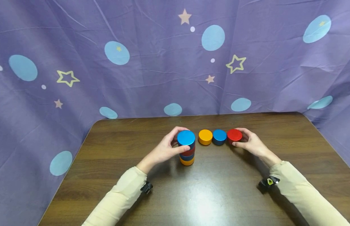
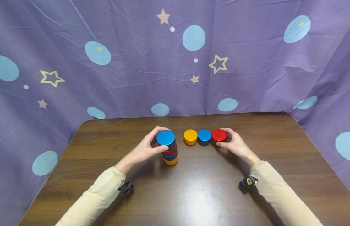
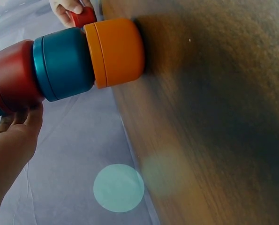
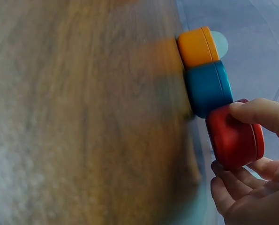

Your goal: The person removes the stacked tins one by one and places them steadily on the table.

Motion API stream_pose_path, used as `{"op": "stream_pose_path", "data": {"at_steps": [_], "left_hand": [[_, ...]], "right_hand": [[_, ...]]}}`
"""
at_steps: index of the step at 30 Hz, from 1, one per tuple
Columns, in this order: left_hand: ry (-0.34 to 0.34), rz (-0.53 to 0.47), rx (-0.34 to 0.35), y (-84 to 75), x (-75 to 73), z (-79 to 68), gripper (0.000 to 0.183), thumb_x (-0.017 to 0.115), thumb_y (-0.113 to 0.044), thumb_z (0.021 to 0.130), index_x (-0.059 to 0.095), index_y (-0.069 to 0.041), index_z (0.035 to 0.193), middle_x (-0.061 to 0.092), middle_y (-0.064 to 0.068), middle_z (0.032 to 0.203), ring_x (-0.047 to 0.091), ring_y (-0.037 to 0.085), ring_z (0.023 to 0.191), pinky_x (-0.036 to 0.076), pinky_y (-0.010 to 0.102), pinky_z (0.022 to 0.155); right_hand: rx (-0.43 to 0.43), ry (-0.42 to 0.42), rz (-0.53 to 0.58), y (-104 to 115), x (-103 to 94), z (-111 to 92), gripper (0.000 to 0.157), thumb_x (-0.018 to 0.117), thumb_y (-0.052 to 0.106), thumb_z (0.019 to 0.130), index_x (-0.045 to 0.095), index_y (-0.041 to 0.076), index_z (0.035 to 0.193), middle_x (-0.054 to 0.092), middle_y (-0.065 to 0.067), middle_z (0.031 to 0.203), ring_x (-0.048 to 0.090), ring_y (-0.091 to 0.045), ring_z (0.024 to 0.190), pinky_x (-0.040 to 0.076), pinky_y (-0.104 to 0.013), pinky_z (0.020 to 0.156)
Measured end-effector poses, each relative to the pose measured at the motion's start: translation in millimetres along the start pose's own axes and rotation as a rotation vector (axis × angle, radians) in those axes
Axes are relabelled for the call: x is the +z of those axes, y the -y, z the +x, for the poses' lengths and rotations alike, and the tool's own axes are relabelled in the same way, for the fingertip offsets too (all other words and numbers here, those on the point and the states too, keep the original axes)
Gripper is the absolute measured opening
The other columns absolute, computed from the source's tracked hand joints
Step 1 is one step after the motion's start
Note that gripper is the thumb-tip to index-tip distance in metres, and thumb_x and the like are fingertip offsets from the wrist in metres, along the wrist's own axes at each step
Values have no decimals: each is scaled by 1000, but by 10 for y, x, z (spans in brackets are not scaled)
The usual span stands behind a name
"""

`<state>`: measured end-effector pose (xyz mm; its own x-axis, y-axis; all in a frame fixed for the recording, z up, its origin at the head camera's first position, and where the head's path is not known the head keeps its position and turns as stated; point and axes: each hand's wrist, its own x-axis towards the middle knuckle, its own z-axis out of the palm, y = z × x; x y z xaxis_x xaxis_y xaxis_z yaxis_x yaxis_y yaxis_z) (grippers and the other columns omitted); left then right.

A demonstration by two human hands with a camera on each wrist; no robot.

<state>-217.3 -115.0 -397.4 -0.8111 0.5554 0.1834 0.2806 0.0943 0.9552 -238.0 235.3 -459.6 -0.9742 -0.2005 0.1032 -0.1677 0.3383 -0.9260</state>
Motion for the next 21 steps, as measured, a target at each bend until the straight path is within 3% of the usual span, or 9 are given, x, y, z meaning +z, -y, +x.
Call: {"op": "stream_pose_path", "data": {"at_steps": [21], "left_hand": [[10, -9, 10, 16, -10, 10, 49, 70, -4, 89, 46, -5, 132, 54, 13, 125, 58, 26, 107, 46, 39, 96]], "right_hand": [[25, 68, -7, -113, -42, 78, 62, 71, -5, 80, 41, -14, 134, 53, -33, 123, 58, -5, 97, 45, -14, 81]]}}
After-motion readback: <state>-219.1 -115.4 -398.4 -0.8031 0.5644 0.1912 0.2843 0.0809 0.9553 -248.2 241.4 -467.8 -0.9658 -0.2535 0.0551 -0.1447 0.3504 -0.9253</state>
